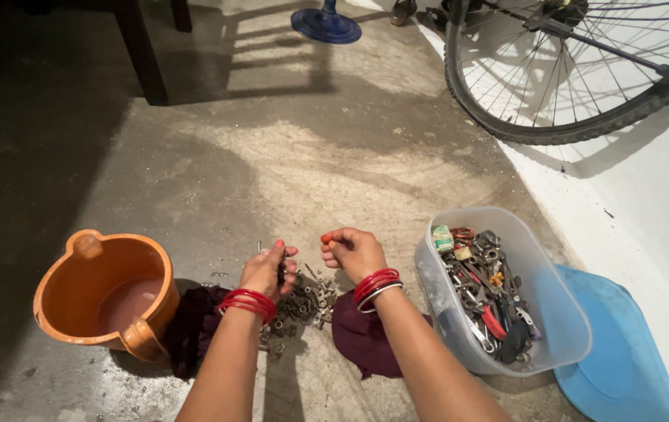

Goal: The person sits on the floor and repeatedly picks up small metal parts from a pile, wipes them with a dark cloth, and places them into a clear plastic container. The person occasionally dips the cloth into an orange bucket of water to clean it.

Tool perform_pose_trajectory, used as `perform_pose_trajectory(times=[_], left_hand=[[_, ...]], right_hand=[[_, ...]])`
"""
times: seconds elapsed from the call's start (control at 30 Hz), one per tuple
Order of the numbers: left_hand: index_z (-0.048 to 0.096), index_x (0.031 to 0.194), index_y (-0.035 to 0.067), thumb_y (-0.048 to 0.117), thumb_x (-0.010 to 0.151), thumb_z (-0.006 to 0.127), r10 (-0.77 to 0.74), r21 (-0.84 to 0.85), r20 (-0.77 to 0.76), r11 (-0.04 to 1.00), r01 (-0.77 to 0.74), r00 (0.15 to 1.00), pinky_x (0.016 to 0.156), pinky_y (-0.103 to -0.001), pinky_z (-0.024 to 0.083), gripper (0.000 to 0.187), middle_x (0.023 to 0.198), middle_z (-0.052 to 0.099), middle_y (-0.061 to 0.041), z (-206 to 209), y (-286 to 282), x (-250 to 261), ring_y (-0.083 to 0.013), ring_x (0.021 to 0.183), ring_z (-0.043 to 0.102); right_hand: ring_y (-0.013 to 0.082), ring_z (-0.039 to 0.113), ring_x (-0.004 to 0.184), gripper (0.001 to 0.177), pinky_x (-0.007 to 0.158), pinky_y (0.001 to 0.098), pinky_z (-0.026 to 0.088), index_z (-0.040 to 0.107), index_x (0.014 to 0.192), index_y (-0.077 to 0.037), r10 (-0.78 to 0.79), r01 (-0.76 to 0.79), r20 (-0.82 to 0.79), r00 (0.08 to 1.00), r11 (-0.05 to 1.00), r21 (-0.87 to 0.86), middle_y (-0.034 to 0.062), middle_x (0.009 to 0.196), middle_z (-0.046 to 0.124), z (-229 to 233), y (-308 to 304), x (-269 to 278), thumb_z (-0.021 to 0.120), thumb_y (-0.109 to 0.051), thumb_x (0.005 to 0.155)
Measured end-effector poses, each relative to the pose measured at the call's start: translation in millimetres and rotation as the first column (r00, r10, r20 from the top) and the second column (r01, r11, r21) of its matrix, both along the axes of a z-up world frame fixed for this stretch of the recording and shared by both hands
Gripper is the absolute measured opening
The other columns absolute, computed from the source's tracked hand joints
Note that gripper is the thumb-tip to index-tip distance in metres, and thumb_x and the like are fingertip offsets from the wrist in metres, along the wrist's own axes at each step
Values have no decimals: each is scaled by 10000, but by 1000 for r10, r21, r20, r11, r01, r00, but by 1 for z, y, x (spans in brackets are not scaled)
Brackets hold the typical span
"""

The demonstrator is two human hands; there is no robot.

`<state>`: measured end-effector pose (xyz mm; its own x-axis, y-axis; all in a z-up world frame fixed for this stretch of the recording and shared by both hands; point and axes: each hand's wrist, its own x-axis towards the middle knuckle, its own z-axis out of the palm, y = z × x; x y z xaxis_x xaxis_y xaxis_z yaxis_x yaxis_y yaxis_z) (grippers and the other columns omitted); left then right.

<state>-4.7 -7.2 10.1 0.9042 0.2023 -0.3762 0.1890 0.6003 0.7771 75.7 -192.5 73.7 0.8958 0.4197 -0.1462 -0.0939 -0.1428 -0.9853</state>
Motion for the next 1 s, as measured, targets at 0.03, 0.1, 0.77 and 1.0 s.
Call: perform_pose_trajectory(times=[0.03, 0.1, 0.77, 1.0], left_hand=[[617, 1156, -15, 373, 1070, 517, -2, -87, 7, 996, 2, 1000, 629, -350, 478, 410, 921, 638, -146, 6, -2, -1, -237, 763, 594], [565, 1213, -57, 315, 1041, 436, -2, -257, 17, 966, 6, 1000, 873, -421, 619, 429, 1140, 709, -230, 19, -5, -7, -317, 1020, 731], [617, 1086, 28, 215, 980, 602, 237, -225, -100, 941, -254, 966, 812, -399, 591, 215, 980, 722, -157, -18, 20, -17, -280, 919, 703], [636, 1096, 18, 186, 972, 563, 175, -229, -59, 956, -184, 983, 860, -422, 588, 221, 1001, 719, -159, -39, 23, -15, -282, 928, 700]], right_hand=[[174, 748, 795, 166, 723, 306, 645, 706, 1068, 69, -12, 12, -5, 1000, 1000, -14, 146, 958, 752, 0, -2, 0, 590, 25, 958], [165, 748, 780, 161, 709, 302, 646, 711, 1060, 62, -23, 23, -6, 1000, 998, -50, 134, 929, 757, -1, -7, -1, 601, 16, 951], [176, 697, 707, 291, 680, 317, 577, 772, 758, -30, 372, -99, 316, 873, 769, -632, 63, 776, 705, -28, -26, -35, 984, -69, 562], [147, 659, 638, 198, 632, 287, 562, 786, 876, -65, 190, 21, 332, 924, 842, -539, 74, 705, 718, -30, -12, -31, 891, -89, 711]])
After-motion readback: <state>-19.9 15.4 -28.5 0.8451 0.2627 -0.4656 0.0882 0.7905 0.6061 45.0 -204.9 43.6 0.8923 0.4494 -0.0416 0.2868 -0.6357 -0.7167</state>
